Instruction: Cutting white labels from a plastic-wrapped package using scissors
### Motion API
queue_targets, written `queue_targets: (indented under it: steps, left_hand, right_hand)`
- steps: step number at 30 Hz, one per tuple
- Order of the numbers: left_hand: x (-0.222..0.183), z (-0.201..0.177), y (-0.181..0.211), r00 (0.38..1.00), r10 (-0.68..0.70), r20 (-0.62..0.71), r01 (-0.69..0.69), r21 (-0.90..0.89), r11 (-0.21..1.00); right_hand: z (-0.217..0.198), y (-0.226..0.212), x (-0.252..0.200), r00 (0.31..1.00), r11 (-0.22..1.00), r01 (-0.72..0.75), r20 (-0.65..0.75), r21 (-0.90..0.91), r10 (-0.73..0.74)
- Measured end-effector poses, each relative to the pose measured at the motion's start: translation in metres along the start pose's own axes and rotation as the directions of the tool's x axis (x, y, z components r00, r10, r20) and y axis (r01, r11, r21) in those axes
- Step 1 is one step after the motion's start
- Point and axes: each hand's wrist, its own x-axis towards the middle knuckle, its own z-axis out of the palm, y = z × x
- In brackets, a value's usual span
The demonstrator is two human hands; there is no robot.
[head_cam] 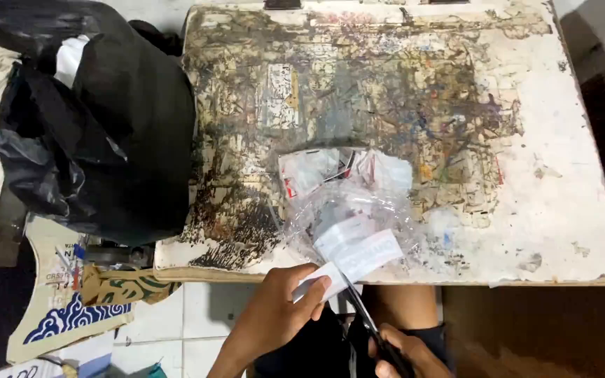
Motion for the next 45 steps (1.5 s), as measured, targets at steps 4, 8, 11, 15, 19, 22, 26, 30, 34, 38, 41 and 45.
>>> queue_targets:
  steps: [4,8,11,15,19,22,26,30,34,38,41,45]
  left_hand:
    - [0.002,0.001,-0.007,0.999,0.025,-0.028,-0.023,0.066,0.998]
    - [0.000,-0.001,-0.001,0.998,0.046,-0.042,-0.043,0.063,0.997]
    - [-0.002,-0.003,0.006,1.000,-0.020,-0.024,0.021,0.039,0.999]
    - [0.000,-0.003,-0.003,0.999,0.041,-0.028,-0.040,0.011,0.999]
    - [0.002,-0.003,-0.007,0.999,0.009,-0.040,-0.007,0.039,0.999]
    - [0.002,-0.004,-0.006,0.999,0.033,-0.027,-0.033,0.000,0.999]
    - [0.005,-0.003,-0.011,0.999,0.034,-0.018,-0.034,-0.007,0.999]
    - [0.003,-0.005,-0.007,1.000,0.004,-0.006,-0.004,-0.029,1.000]
    - [0.003,-0.006,-0.005,0.999,-0.027,-0.023,0.028,0.022,0.999]
    - [0.004,-0.005,-0.004,1.000,-0.022,-0.017,0.023,0.007,1.000]
    - [0.005,-0.004,-0.007,0.999,-0.026,-0.022,0.026,-0.002,1.000]
    - [0.005,-0.004,-0.009,0.999,0.016,-0.031,-0.016,0.018,1.000]
  right_hand:
    - [0.000,0.013,0.011,0.999,0.994,-0.042,0.030,0.098,0.039]
    - [0.000,-0.012,0.013,1.000,0.997,-0.022,0.010,0.068,0.021]
    - [0.002,-0.024,0.011,0.997,0.994,-0.069,-0.018,0.090,0.071]
    - [0.003,-0.012,0.012,0.999,0.985,-0.046,-0.004,0.164,0.048]
    - [-0.002,-0.005,0.014,1.000,1.000,0.018,0.012,0.012,-0.018]
    - [-0.002,-0.021,0.014,0.999,0.998,0.053,0.005,0.035,-0.053]
    - [0.000,-0.029,0.013,1.000,0.995,0.031,-0.004,0.090,-0.030]
    - [-0.002,-0.014,0.019,0.985,0.985,0.173,0.027,0.007,-0.173]
    - [-0.003,-0.015,0.015,0.999,0.999,0.003,0.040,0.040,-0.005]
    - [-0.003,-0.024,0.016,0.998,0.998,0.068,0.007,0.014,-0.068]
    - [-0.003,-0.027,0.013,0.999,0.997,0.034,0.015,0.070,-0.035]
    - [0.000,-0.029,0.009,0.999,0.985,-0.042,-0.003,0.166,0.043]
